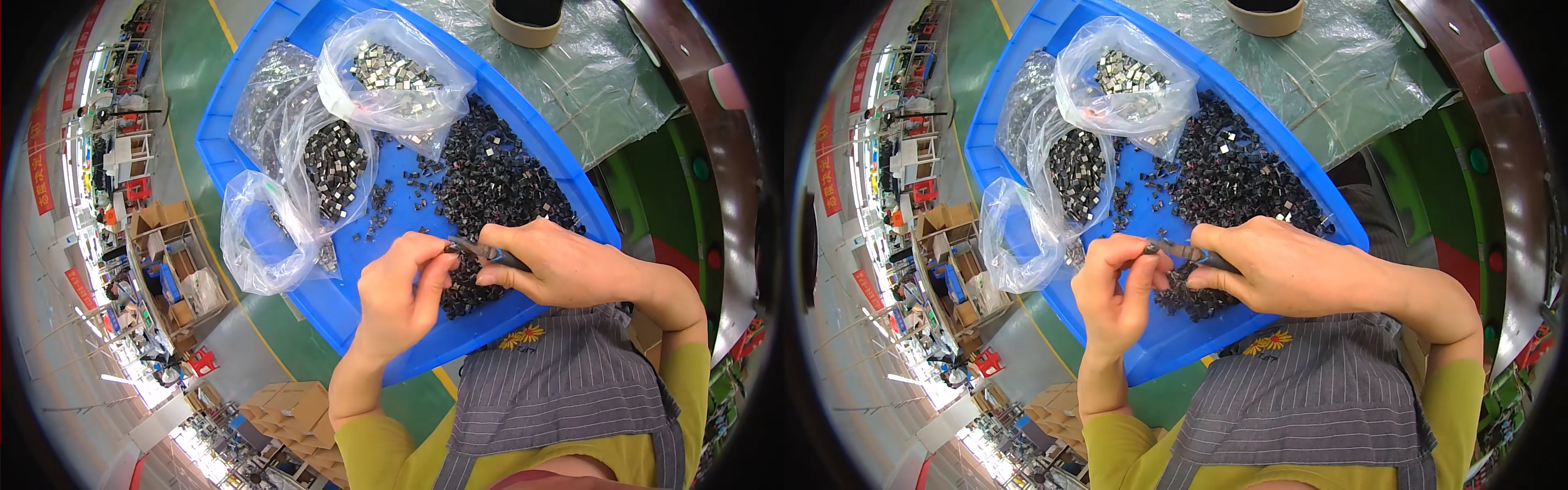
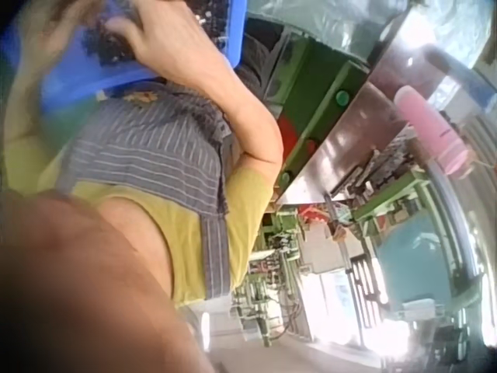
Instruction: Trimming or adjusting small black and silver components using pliers over a blue tray.
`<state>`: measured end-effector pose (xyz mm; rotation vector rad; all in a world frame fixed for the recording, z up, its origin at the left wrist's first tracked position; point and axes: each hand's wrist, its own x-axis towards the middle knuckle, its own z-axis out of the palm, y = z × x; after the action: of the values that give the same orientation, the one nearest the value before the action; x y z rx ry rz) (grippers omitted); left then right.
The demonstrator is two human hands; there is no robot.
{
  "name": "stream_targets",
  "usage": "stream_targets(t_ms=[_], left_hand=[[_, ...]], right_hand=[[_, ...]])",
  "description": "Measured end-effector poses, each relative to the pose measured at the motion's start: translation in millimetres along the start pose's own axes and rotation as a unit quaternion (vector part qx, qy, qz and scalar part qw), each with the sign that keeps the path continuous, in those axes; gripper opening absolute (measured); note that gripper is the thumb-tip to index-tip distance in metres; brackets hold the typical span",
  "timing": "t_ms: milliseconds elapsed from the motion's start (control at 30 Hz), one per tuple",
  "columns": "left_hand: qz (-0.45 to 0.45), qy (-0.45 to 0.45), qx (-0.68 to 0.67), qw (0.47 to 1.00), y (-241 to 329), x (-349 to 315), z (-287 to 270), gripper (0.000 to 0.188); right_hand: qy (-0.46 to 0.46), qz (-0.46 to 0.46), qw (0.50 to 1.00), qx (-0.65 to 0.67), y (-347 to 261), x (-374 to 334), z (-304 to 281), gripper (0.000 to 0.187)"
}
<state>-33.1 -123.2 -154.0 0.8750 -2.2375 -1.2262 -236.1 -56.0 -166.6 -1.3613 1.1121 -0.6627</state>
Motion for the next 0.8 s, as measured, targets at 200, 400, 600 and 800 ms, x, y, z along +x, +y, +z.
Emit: stream_targets(t_ms=[200, 400, 600, 800], left_hand=[[0.085, 0.0, 0.073, 0.994, -5, 5, -4, 0.009], [-0.067, -0.062, -0.131, 0.987, -7, 3, -12, 0.007], [-0.121, -0.094, -0.148, 0.977, -4, 7, -16, 0.002], [-0.137, -0.114, -0.15, 0.972, -1, 8, -20, 0.002]], right_hand=[[0.008, -0.015, 1.0, -0.007, 1, -1, 0, 0.026], [-0.034, -0.012, 0.999, -0.025, 1, 0, -4, 0.026], [-0.014, -0.045, 0.999, -0.021, 7, 0, -1, 0.027], [-0.027, -0.026, 0.998, -0.043, 4, 2, 0, 0.026]])
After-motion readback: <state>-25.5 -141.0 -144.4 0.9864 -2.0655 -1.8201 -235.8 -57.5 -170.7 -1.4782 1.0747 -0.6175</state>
